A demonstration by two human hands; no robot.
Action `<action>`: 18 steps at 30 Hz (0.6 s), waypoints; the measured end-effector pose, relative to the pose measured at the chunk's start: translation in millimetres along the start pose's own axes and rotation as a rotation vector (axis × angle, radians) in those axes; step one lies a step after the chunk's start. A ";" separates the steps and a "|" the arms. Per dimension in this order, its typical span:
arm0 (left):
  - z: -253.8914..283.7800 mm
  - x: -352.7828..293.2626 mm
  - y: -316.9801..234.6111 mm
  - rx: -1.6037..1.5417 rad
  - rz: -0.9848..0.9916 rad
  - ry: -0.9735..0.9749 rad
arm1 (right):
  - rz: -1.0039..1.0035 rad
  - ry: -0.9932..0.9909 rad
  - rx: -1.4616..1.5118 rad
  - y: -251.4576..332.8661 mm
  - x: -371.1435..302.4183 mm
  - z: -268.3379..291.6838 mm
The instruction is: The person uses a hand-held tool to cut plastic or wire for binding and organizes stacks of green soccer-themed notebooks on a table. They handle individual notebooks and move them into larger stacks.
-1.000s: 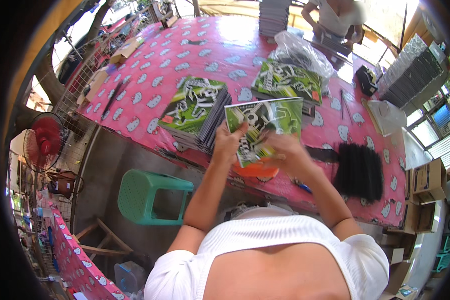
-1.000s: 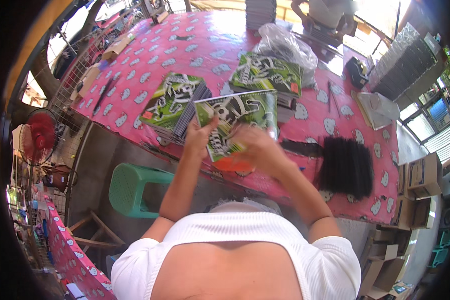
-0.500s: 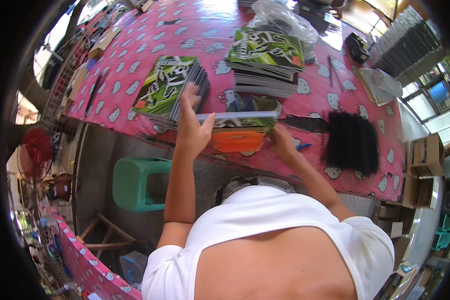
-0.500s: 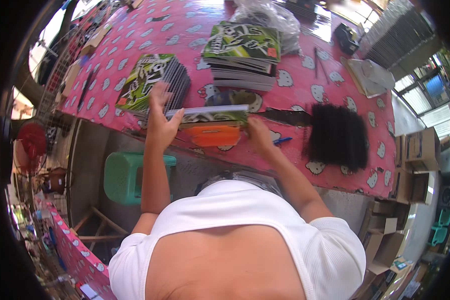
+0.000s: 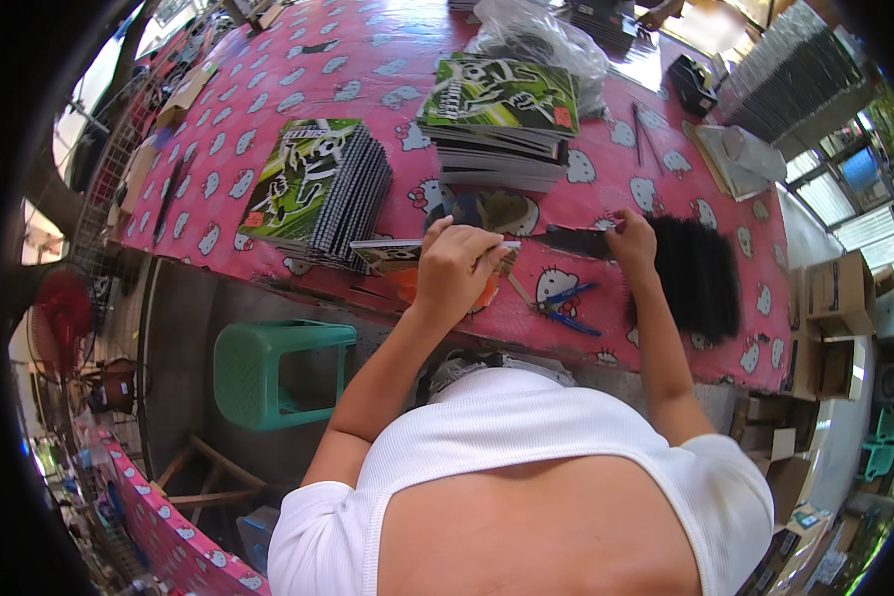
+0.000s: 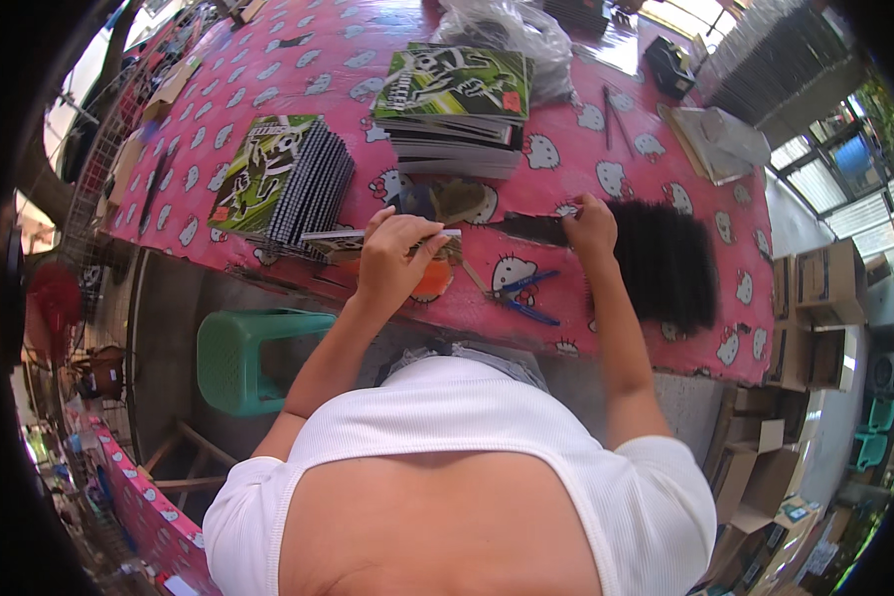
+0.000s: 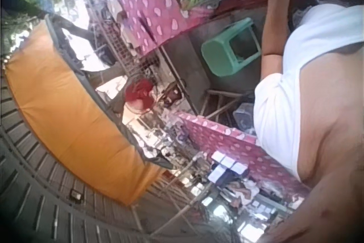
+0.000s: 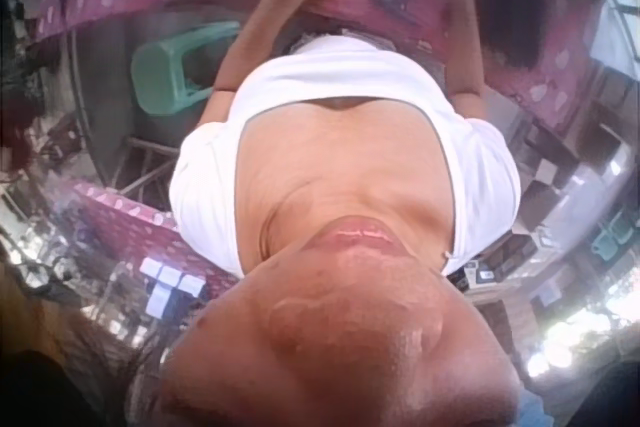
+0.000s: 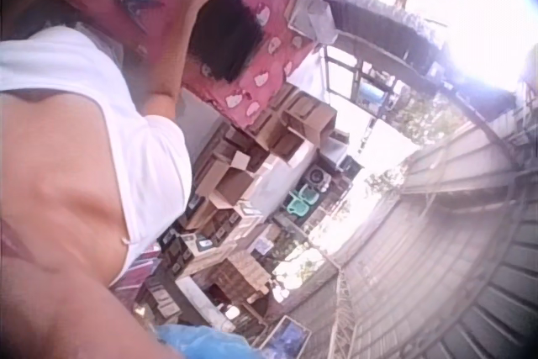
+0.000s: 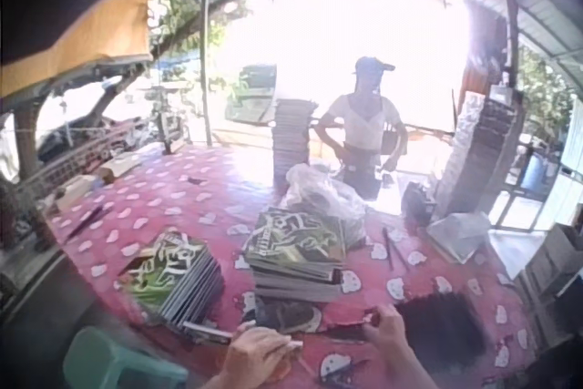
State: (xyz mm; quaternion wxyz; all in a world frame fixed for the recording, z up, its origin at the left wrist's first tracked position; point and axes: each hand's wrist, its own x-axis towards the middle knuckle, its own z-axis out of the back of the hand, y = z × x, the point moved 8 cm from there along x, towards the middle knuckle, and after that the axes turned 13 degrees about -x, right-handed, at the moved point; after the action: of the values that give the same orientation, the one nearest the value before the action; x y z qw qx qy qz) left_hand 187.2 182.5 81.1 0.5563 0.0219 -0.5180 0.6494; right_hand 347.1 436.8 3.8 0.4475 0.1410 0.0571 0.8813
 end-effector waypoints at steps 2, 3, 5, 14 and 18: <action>1.8 6.2 -3.6 -0.032 -0.007 -0.037 | 0.226 -0.023 0.457 51.0 -23.7 38.1; 2.4 4.6 -6.0 -0.048 -0.001 -0.044 | 0.326 0.071 0.647 83.0 -41.0 48.9; 2.9 3.7 -8.8 0.014 -0.008 -0.050 | 0.451 0.188 0.792 122.6 -59.0 59.9; 8.3 -0.7 -9.2 -0.006 0.044 -0.091 | 0.440 0.301 0.733 134.3 -38.2 42.1; 12.1 0.5 -11.2 -0.015 0.020 -0.135 | 0.430 0.494 0.938 143.9 -44.3 30.0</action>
State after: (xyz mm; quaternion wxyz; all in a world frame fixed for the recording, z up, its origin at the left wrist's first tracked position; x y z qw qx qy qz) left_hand 188.7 172.7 94.3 0.5137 0.0560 -0.5595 0.6480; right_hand 269.7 315.0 56.3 0.1211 0.1230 0.5152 0.8395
